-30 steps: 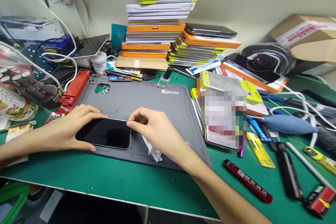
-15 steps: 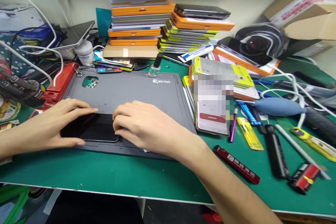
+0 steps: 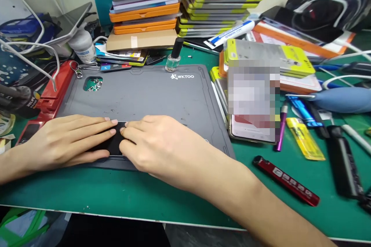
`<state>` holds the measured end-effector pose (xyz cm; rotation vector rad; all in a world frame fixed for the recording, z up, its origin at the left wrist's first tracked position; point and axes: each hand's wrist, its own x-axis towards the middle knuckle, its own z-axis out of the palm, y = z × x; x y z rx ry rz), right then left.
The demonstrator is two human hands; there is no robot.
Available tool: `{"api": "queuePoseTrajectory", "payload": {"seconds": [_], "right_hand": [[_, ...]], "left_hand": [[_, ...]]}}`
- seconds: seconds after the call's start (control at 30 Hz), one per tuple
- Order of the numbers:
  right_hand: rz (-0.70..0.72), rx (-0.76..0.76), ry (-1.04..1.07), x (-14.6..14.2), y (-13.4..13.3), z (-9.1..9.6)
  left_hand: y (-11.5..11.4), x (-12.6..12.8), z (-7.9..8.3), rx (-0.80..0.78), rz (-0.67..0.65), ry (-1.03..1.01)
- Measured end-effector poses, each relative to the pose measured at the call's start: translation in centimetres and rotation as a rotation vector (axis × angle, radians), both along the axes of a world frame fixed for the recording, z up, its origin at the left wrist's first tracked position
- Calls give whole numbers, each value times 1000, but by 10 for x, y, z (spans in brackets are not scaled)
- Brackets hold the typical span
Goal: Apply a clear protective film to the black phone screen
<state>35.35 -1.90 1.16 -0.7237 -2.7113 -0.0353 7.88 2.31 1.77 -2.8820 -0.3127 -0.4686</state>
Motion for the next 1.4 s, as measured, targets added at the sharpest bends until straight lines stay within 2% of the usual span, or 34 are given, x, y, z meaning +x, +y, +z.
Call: {"api": "queuePoseTrajectory", "payload": {"seconds": [0.43,0.6,1.07,1.4], "right_hand": [[2,187,-31,-6,-13,2],[-6,236,-72,-8,-18,8],[8,210,-69,-11,-18,6],[-4,326,-162,-12,-28,11]], "left_hand": [[-6,0,-2,87,10,31],[-7,3,-5,114,2,13],[-8,-1,-8,70,21,-23],[-9,-2,-11,31,19,-64]]}}
